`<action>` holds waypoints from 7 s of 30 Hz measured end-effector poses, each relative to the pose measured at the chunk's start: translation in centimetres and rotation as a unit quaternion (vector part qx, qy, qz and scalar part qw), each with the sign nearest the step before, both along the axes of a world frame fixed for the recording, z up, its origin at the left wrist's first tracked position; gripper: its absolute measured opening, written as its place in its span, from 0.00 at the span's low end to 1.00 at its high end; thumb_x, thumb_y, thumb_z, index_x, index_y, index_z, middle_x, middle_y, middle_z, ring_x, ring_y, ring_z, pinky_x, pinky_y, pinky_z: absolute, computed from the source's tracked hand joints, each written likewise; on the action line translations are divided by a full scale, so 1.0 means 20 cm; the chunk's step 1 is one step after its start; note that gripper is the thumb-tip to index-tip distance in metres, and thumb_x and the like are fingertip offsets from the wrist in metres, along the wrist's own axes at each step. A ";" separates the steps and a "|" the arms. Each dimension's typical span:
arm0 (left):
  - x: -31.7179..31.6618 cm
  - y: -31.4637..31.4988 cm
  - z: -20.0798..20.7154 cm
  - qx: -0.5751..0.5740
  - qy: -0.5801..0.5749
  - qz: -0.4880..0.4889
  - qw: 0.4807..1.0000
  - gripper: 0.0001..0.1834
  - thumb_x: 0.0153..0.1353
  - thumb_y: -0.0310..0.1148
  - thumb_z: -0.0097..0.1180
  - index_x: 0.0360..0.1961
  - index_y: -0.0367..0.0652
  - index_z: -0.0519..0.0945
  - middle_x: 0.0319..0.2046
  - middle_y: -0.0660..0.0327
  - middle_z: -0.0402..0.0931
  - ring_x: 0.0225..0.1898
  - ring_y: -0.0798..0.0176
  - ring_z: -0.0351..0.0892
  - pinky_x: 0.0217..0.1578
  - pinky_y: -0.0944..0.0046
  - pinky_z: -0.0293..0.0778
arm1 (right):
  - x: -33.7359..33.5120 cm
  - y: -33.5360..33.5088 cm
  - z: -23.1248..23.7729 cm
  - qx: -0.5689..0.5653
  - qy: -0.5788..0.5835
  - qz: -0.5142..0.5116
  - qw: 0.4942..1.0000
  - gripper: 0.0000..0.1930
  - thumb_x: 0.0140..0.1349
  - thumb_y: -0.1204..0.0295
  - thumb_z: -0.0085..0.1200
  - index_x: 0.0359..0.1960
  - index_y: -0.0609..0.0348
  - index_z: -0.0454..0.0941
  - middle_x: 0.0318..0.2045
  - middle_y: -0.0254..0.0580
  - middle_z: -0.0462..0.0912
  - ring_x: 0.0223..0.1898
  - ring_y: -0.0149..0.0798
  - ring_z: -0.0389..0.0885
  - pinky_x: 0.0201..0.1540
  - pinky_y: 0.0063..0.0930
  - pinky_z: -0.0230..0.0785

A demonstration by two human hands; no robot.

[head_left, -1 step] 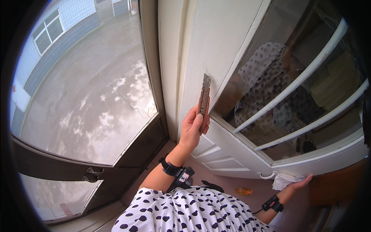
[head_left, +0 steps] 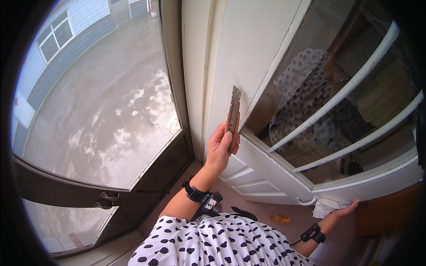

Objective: The person scrapes material from the edge of a white door using a utility knife while holding a cloth.

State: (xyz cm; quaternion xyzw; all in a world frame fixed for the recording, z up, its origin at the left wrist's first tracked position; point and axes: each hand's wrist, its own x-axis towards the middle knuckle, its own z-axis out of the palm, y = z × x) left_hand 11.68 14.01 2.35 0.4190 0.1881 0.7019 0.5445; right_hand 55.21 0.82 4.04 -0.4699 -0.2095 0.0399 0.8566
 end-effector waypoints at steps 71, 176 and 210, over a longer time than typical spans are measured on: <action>0.08 -0.03 -0.08 -0.022 0.001 0.008 1.000 0.22 0.68 0.36 0.40 0.60 0.36 0.64 0.22 0.64 0.67 0.17 0.74 0.62 0.19 0.75 0.59 | 0.02 0.03 0.05 0.003 0.006 0.024 1.000 0.36 0.64 0.47 0.40 0.65 0.64 0.55 0.64 0.48 0.57 0.64 0.46 0.57 0.66 0.37 0.47; 0.45 0.08 -0.40 -0.110 0.201 0.017 0.973 0.18 0.65 0.32 0.48 0.54 0.37 0.72 0.23 0.67 0.71 0.18 0.77 0.64 0.20 0.77 0.61 | 0.52 0.27 -0.22 0.004 -0.030 0.008 1.000 0.29 0.66 0.52 0.39 0.60 0.64 0.61 0.58 0.46 0.64 0.58 0.43 0.63 0.62 0.36 0.53; 0.50 0.13 -0.51 -0.098 0.131 -0.061 0.985 0.19 0.67 0.33 0.46 0.57 0.38 0.68 0.26 0.66 0.69 0.20 0.75 0.63 0.23 0.75 0.62 | 0.48 0.25 -0.24 -0.010 -0.030 -0.004 1.000 0.30 0.65 0.52 0.40 0.59 0.63 0.61 0.57 0.45 0.64 0.58 0.42 0.64 0.61 0.34 0.54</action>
